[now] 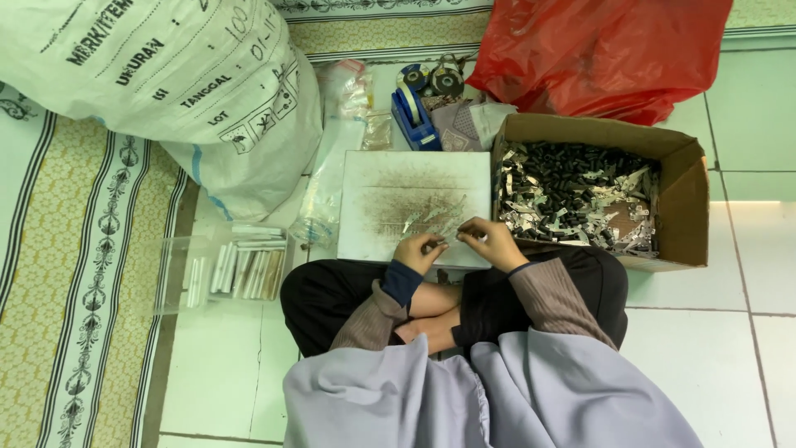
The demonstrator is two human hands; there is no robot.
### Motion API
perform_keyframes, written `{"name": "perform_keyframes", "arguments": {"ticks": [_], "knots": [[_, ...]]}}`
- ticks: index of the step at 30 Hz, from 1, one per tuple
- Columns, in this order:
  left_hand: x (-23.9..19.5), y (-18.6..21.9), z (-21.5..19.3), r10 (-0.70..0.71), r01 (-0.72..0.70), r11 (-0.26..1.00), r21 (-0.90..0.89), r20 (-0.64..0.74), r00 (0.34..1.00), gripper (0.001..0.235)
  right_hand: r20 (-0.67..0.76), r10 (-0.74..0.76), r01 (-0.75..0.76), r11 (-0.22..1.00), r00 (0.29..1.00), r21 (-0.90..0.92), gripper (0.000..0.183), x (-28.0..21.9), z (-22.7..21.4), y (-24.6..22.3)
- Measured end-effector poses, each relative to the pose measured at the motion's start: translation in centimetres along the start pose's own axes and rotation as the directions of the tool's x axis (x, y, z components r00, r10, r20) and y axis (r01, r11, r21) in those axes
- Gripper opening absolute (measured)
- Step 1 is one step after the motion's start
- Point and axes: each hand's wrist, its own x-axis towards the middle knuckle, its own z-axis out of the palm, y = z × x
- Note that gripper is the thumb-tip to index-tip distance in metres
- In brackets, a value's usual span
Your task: Packaging small black metal components into plastic bags from a bulk container while sitting on the floor.
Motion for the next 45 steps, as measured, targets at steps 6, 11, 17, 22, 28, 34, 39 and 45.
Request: {"name": "perform_keyframes", "arguments": {"ticks": [6, 11, 17, 22, 28, 34, 39, 45], "knots": [[-3.0, -5.5, 0.8, 0.071, -0.045, 0.894, 0.446, -0.041, 0.997, 0.021, 0.143, -0.115, 0.165, 0.896, 0.983, -0.412, 0.014, -1.3, 4.7, 0.4], [-1.7, -6.7, 2.2, 0.090, -0.020, 0.883, 0.469, -0.128, 0.988, 0.025, 0.065, -0.183, 0.182, 0.750, 0.981, -0.636, 0.023, -0.9, 4.9, 2.5], [-1.2, -7.6, 3.0, 0.147, 0.026, 0.867, 0.497, -0.306, 0.941, 0.023, -0.077, -0.183, 0.098, 0.785, 0.980, -0.611, 0.025, -0.8, 4.4, 3.1], [0.8, -3.6, 3.4, 0.244, -0.072, 0.908, 0.414, -0.381, 0.892, 0.023, -0.217, -0.292, 0.094, 0.770, 0.931, -0.632, 0.021, 0.6, -2.0, 4.0], [9.4, 0.7, 14.0, 0.345, -0.331, 0.933, 0.139, -0.092, 0.934, 0.021, -0.309, 0.357, -0.435, 0.869, 0.881, -0.236, 0.040, 1.6, -12.0, 15.2], [13.8, 6.2, 21.5, 0.233, -0.379, 0.717, 0.585, 0.311, 0.921, 0.023, -0.189, 0.560, -0.580, 0.688, 0.806, -0.436, 0.031, 3.5, -6.8, 25.7], [12.3, 7.9, 19.4, 0.174, -0.337, 0.514, 0.789, 0.289, 0.941, 0.009, -0.059, 0.607, -0.554, 0.675, 0.792, -0.487, 0.041, 2.7, -6.5, 18.6], [14.7, -0.3, 26.9, 0.131, -0.301, 0.442, 0.845, 0.271, 0.954, 0.012, -0.154, 0.569, -0.562, 0.666, 0.808, -0.491, 0.039, 2.6, -5.9, 15.3]]}}
